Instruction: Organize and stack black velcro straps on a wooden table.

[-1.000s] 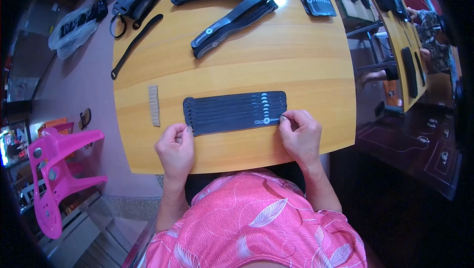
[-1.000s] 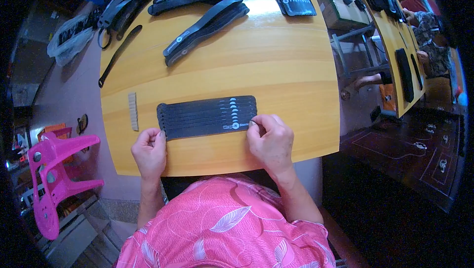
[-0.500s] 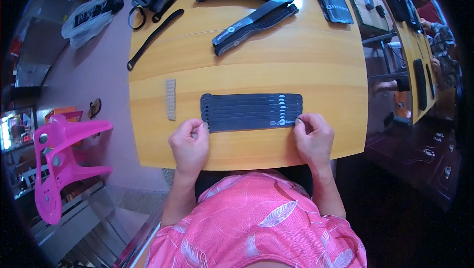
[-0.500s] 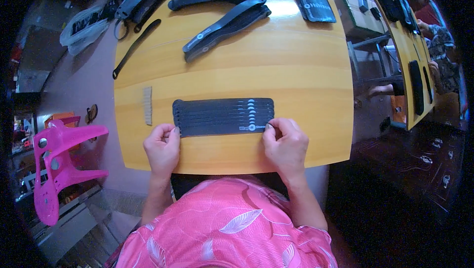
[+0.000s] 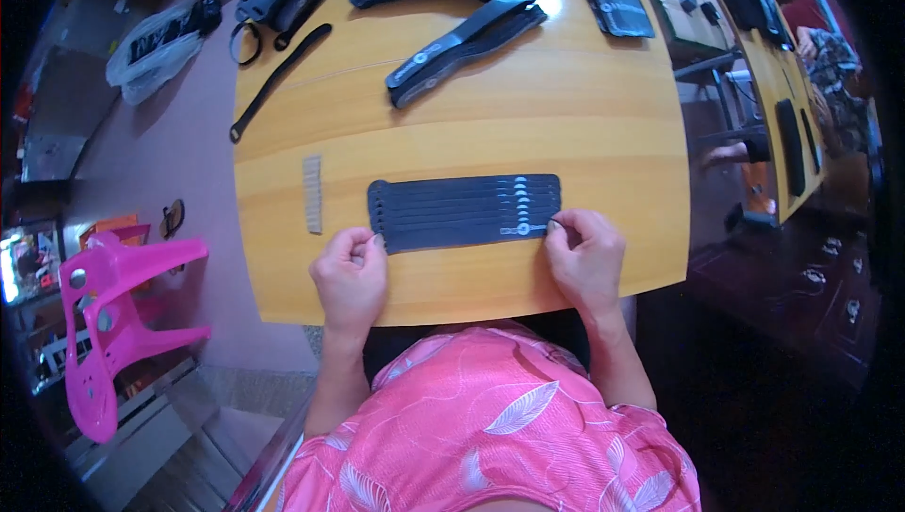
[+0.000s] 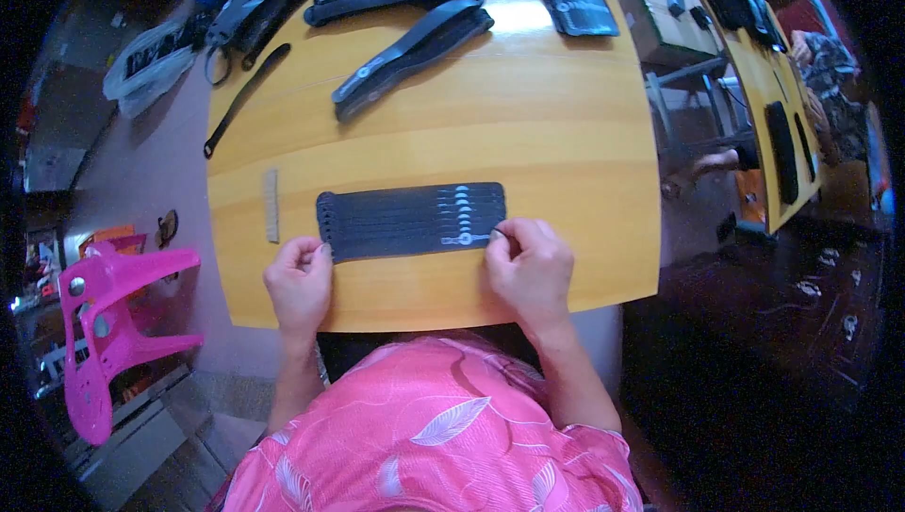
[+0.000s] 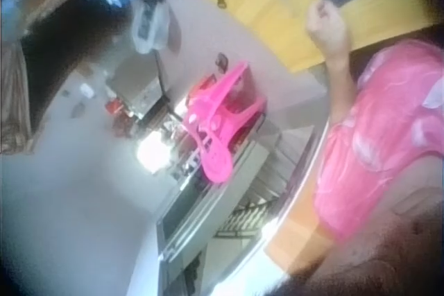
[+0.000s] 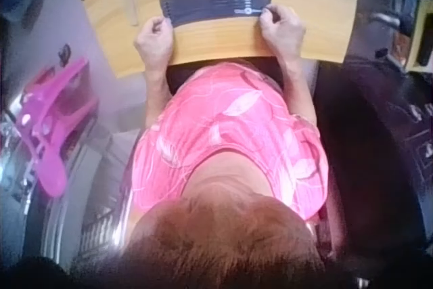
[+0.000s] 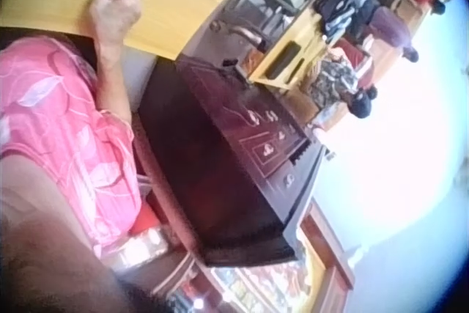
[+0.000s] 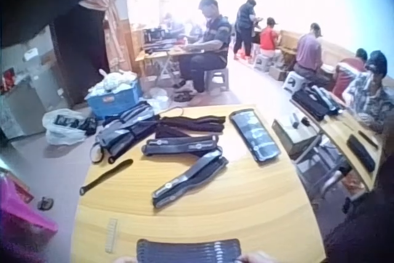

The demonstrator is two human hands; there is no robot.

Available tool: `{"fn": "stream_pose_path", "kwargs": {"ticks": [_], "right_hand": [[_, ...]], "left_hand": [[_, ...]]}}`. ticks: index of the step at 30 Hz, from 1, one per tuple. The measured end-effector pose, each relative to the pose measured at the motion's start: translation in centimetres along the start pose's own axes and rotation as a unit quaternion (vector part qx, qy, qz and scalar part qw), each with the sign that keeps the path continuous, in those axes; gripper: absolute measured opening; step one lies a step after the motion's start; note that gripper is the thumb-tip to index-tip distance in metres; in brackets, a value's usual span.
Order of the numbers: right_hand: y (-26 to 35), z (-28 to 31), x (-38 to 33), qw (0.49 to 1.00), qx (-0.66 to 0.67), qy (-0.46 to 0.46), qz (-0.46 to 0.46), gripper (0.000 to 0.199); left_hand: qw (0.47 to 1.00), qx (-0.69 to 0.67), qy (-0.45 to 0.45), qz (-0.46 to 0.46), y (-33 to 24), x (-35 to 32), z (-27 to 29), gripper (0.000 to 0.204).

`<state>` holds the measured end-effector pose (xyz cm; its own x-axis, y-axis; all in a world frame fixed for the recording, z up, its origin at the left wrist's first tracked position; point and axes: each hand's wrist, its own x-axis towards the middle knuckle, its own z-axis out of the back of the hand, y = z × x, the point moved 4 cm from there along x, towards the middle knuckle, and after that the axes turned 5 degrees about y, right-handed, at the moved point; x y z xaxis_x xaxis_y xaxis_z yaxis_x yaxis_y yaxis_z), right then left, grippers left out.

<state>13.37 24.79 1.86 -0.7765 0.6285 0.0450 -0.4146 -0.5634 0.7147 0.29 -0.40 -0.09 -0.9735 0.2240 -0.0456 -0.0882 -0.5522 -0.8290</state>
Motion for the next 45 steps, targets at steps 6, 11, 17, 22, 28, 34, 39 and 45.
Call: {"fn": "stream_pose_path", "kwargs": {"ticks": [6, 11, 17, 22, 28, 34, 39, 45], "right_hand": [[0.2, -0.3, 0.1, 1.000, -0.009, 0.012, -0.001, 0.002], [0.1, -0.3, 0.1, 0.999, -0.041, 0.018, -0.003, 0.003], [-0.2, -0.3, 0.1, 0.998, -0.057, 0.023, -0.002, 0.005], [-0.2, -0.4, 0.1, 0.997, -0.071, 0.031, -0.010, 0.007], [0.7, 0.0, -0.1, 0.988, -0.139, 0.066, -0.010, 0.019], [6.3, 0.7, 0.0, 0.961, -0.106, -0.074, 0.244, 0.031], [9.3, -10.6, 0.9, 0.918, -0.065, -0.035, 0.389, 0.046], [6.1, -10.2, 1.4, 0.935, -0.173, 0.100, 0.292, 0.061]], "left_hand": [[0.999, 0.025, 0.030, -0.001, -0.4, 0.5, 0.5, 0.004], [0.997, 0.058, 0.038, -0.020, -0.9, 0.7, 0.6, 0.004], [0.997, 0.056, 0.061, -0.011, -0.7, 0.6, 0.6, 0.003], [0.988, 0.121, 0.034, -0.089, -1.9, -0.1, 0.8, 0.008], [0.994, 0.097, 0.037, -0.026, 0.3, 0.2, 2.7, 0.020], [0.969, -0.227, 0.018, -0.094, -3.7, 0.2, 1.9, 0.049], [0.950, -0.151, 0.123, -0.243, -4.0, 1.8, -2.7, 0.075], [0.938, 0.046, 0.130, -0.319, -3.7, 1.7, -4.9, 0.076]]}}
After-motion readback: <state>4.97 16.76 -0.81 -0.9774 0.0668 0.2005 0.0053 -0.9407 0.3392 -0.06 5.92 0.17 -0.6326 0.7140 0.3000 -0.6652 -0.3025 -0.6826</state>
